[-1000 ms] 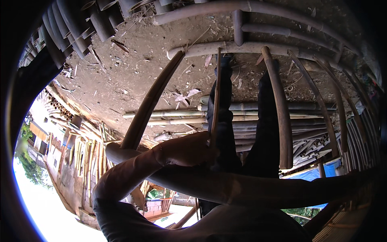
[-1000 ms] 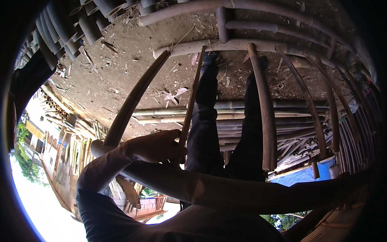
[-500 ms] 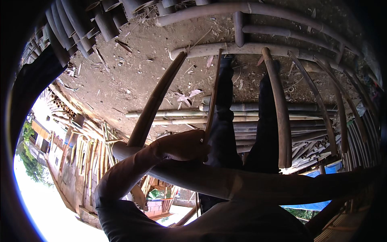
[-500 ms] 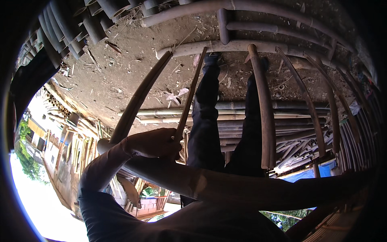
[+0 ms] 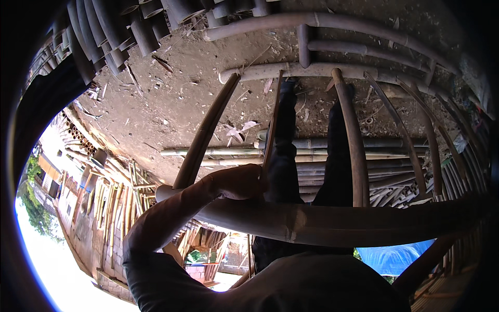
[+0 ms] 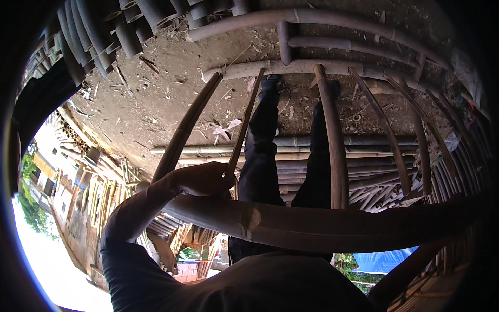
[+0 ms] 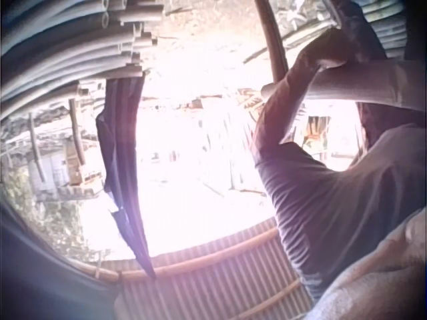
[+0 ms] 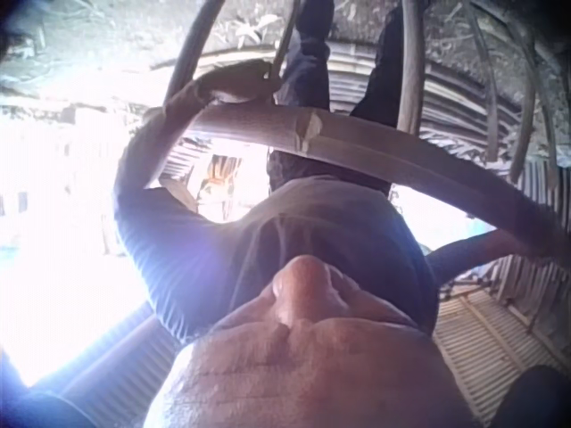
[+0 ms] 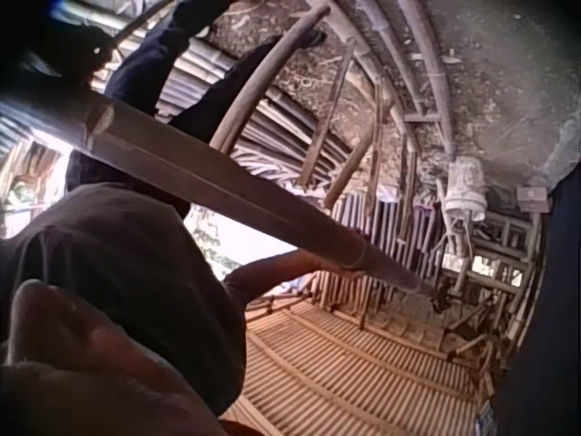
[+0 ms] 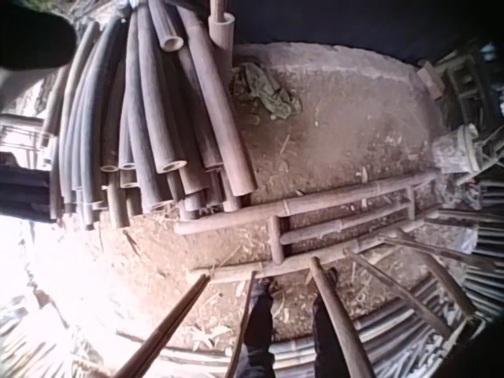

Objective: The person sits on the ground and repeatedly strikes a long bamboo pole with a wooden mallet. They then stand up and continue striking the bamboo pole, which is resting on a wooden frame, with the mallet.

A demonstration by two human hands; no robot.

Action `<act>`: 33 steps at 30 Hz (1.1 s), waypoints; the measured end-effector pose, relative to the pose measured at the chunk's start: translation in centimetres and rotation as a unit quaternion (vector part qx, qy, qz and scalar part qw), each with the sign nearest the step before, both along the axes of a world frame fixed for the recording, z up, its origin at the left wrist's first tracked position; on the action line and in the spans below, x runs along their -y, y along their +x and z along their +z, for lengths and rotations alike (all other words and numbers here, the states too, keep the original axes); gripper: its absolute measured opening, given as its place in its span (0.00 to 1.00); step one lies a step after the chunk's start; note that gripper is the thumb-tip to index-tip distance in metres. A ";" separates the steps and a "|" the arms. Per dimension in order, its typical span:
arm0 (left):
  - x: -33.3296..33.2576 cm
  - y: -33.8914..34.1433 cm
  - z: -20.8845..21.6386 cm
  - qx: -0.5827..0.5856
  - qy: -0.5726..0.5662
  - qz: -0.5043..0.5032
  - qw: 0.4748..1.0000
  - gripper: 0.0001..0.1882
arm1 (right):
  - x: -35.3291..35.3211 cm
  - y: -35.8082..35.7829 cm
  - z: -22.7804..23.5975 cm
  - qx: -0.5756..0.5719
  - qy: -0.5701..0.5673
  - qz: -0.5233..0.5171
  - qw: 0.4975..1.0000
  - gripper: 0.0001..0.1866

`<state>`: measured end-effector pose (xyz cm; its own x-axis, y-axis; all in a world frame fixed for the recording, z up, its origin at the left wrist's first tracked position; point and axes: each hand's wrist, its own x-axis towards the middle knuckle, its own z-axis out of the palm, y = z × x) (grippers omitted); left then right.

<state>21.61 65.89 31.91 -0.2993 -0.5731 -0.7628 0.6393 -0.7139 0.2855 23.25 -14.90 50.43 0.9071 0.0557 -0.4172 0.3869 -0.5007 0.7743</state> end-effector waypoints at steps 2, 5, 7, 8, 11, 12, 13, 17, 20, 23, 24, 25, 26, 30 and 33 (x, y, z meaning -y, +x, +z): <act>0.1 0.0 0.2 0.009 0.006 0.012 1.000 0.21 | 0.4 -0.3 0.4 -0.032 -0.102 0.061 0.992 0.22; 0.9 -0.6 0.5 0.033 -0.016 0.045 0.998 0.23 | -4.5 -0.2 -1.1 0.049 0.160 -0.056 0.984 0.23; 0.9 0.0 0.2 0.027 -0.023 0.014 0.999 0.23 | -4.0 -0.8 -1.5 0.189 0.484 -0.312 0.795 0.25; 0.7 0.0 0.6 0.020 -0.021 -0.006 1.000 0.24 | -4.2 -1.7 -1.4 0.161 0.505 -0.328 0.782 0.25; 0.9 0.8 2.7 0.063 0.018 0.062 0.996 0.23 | -11.4 -1.3 -2.0 0.064 0.292 -0.250 0.921 0.25; 0.9 1.0 2.8 0.107 -0.001 0.032 0.994 0.22 | -12.6 -1.0 -1.8 0.072 0.259 -0.237 0.934 0.25; 1.1 0.8 2.5 0.152 -0.017 0.003 0.988 0.22 | -13.6 -0.5 -2.2 0.078 0.229 -0.221 0.945 0.25; 0.5 -1.6 0.9 0.324 -0.127 -0.055 0.936 0.10 | -8.5 -3.2 -2.6 0.106 0.860 -0.467 0.178 0.29; 0.4 -1.8 0.1 0.237 -0.093 -0.091 0.963 0.16 | -16.9 0.0 -2.5 -0.016 0.882 -0.465 -0.073 0.30; 1.2 -1.8 -1.1 0.080 -0.012 -0.070 0.994 0.23 | -11.6 -1.7 -4.1 0.017 0.893 -0.440 -0.093 0.33; 1.4 -1.2 -0.8 0.104 -0.021 -0.096 0.990 0.23 | -12.6 -0.5 -4.5 0.044 0.892 -0.444 -0.070 0.33; 1.7 -0.7 -0.5 0.128 -0.029 -0.123 0.984 0.24 | -14.1 -0.5 -4.6 -0.002 0.887 -0.448 -0.109 0.33; 1.4 -0.5 0.0 0.147 -0.039 -0.152 0.976 0.25 | -14.7 -0.8 -4.5 0.028 0.881 -0.460 -0.104 0.33; 0.8 -0.6 0.1 0.056 0.109 -0.138 0.983 0.26 | -13.8 -2.9 -5.1 0.127 0.859 -0.488 -0.090 0.36; 1.0 -0.5 0.7 0.042 0.165 -0.063 0.983 0.23 | -13.2 -4.8 -6.6 0.171 0.865 -0.465 -0.078 0.32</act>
<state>21.08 64.89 32.65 -0.2797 -0.2533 -0.9261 0.5241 -0.8484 0.0738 18.44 -1.73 43.86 0.7655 -0.3766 -0.5217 -0.2220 0.6065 -0.7635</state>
